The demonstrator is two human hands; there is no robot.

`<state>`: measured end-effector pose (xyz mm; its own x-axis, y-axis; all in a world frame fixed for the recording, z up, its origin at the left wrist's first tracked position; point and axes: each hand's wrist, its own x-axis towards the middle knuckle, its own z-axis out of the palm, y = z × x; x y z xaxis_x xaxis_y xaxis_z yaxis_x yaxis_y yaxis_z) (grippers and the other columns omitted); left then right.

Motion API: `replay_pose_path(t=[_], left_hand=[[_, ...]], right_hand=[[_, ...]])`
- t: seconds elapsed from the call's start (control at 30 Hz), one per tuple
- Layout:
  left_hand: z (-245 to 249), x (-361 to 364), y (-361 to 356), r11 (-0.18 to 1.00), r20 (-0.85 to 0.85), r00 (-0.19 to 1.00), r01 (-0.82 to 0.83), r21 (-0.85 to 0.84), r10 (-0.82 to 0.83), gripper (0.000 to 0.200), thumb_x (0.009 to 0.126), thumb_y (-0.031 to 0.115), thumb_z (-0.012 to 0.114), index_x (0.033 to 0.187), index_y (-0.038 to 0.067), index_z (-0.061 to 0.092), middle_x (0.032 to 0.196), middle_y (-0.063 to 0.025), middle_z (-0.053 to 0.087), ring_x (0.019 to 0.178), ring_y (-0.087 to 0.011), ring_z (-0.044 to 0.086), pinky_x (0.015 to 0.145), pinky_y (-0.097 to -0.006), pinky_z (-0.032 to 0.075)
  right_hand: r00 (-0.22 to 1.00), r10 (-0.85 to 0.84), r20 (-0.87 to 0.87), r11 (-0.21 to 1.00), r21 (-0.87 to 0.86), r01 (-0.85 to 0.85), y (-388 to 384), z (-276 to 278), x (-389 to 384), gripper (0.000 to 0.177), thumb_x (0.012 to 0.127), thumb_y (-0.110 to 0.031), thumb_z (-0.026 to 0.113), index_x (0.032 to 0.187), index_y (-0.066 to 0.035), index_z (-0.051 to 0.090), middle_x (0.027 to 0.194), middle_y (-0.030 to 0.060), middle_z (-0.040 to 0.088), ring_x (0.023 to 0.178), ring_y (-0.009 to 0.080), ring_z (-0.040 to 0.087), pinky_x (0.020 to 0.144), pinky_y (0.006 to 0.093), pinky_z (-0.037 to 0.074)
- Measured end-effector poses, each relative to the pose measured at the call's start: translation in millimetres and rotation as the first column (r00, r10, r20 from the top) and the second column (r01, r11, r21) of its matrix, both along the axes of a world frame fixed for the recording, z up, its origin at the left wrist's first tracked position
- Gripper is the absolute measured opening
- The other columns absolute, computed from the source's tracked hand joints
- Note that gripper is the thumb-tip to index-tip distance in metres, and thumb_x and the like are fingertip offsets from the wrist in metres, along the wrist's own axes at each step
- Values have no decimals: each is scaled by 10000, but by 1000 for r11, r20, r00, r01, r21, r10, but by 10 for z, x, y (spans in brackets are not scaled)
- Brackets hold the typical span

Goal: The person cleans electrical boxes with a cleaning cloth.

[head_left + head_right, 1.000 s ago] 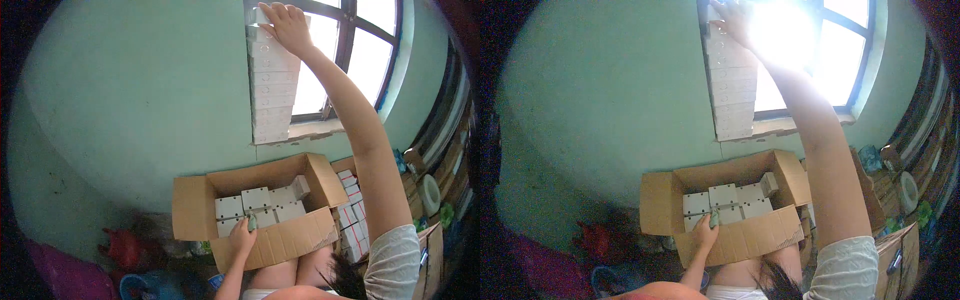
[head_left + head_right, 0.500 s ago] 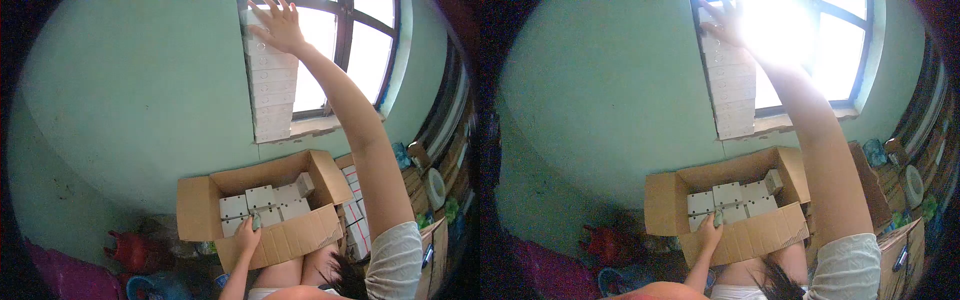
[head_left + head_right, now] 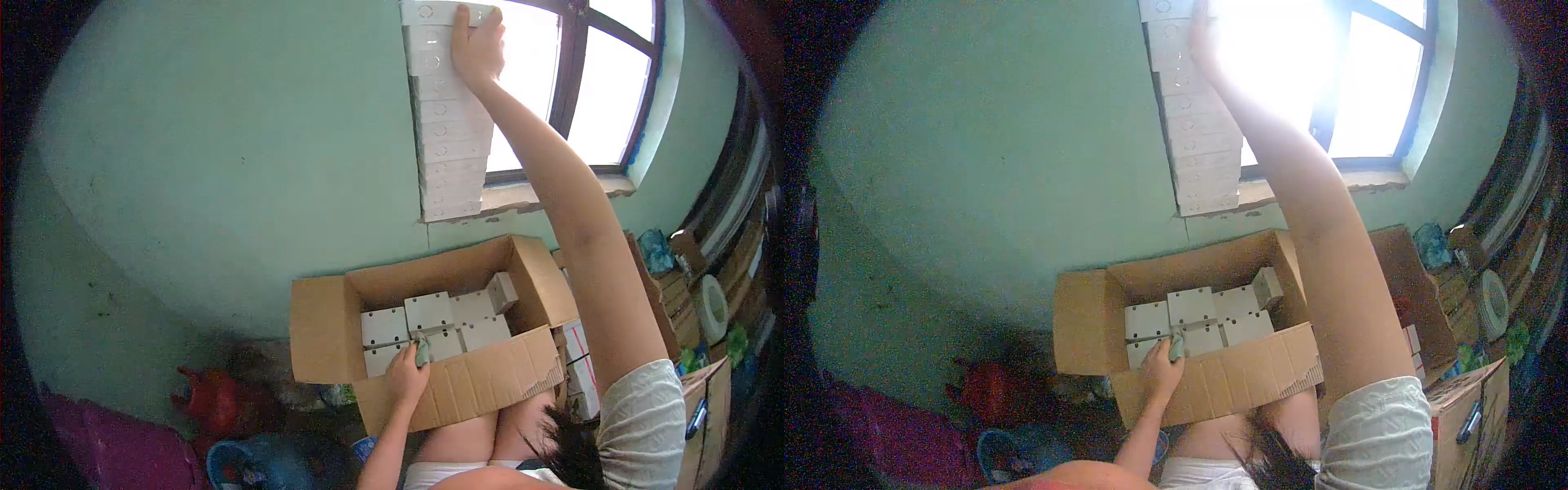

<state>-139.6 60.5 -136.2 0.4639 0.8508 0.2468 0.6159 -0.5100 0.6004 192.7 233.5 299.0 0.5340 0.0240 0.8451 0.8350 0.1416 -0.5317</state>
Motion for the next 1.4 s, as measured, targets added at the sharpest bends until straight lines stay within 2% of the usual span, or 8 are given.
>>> replay_pose_path(t=[0.33, 0.4, 0.5, 0.93, 1.0, 1.07, 1.13, 1.4], left_hand=[[40, -9, -31, 997, -8, 1000, -26, 72, 26, 445, 756, 204, 708, 1154, 30, 610, 1035, -137, 642, 975, -342, 625, 832, -462, 509], [47, 5, -30, 996, 8, 1000, -24, 87, 23, 427, 760, 202, 705, 1139, 30, 612, 1018, -139, 640, 969, -341, 625, 830, -458, 510], [128, -12, -26, 997, 2, 1000, 1, 81, -1, 386, 770, 198, 695, 1109, 30, 615, 986, -140, 637, 957, -338, 625, 822, -450, 511], [16, 14, 2, 997, -3, 1000, -17, 77, 17, 344, 793, 207, 675, 1089, 41, 616, 982, -124, 645, 933, -334, 629, 805, -459, 506], [-49, 21, 20, 997, 9, 1000, -23, 78, 22, 346, 792, 207, 677, 1090, 42, 615, 987, -129, 645, 931, -339, 629, 804, -460, 506], [-44, 25, 5, 997, 14, 1000, -13, 80, 12, 348, 791, 207, 680, 1091, 44, 614, 991, -135, 645, 929, -344, 628, 804, -460, 506], [67, 17, -13, 998, -18, 1000, -9, 60, 10, 355, 786, 201, 683, 1093, 39, 609, 998, -148, 641, 931, -355, 623, 803, -463, 503], [101, 13, -5, 997, -17, 1000, -5, 73, 6, 346, 777, 189, 684, 1075, 29, 612, 972, -146, 632, 919, -355, 622, 787, -455, 505]], right_hand=[[946, -211, 247, 977, 29, 210, -103, -433, -181, 720, 975, -445, 436, 1489, 23, 246, 1544, 291, 206, 1436, 447, 177, 1151, 579, 167], [677, -227, 700, 973, 141, 180, -125, -706, -165, 611, 943, -501, 521, 1462, -203, 398, 1517, 84, 372, 1408, 373, 295, 1116, 606, 205], [511, -175, 842, 884, -94, 457, -82, -978, -81, 648, 938, -541, 477, 1497, -239, 349, 1593, 103, 205, 1451, 395, 165, 1119, 621, 178], [638, -54, 768, 938, -179, 295, -171, -1135, 25, 658, 962, -427, 458, 1491, -64, 313, 1554, 205, 269, 1423, 411, 262, 1155, 569, 174], [990, -7, 143, 958, -281, 48, -211, -1224, -4, 415, 941, -349, 586, 1192, -19, 561, 952, 188, 657, 914, 329, 643, 811, 469, 488], [951, -38, 306, 947, -292, 132, -52, -1597, 357, 504, 935, -373, 563, 1254, 14, 517, 928, 233, 649, 891, 373, 636, 823, 491, 491], [886, 58, 460, 995, -95, -15, -168, -1737, 228, 630, 939, -527, 476, 1487, -230, 379, 1602, 106, 199, 1436, 449, 169, 1102, 659, 163], [630, -104, 769, 903, -192, 384, 93, -1968, -138, 517, 926, -519, 486, 1427, -399, 456, 1597, 16, 254, 1449, 423, 167, 1079, 710, 102]])
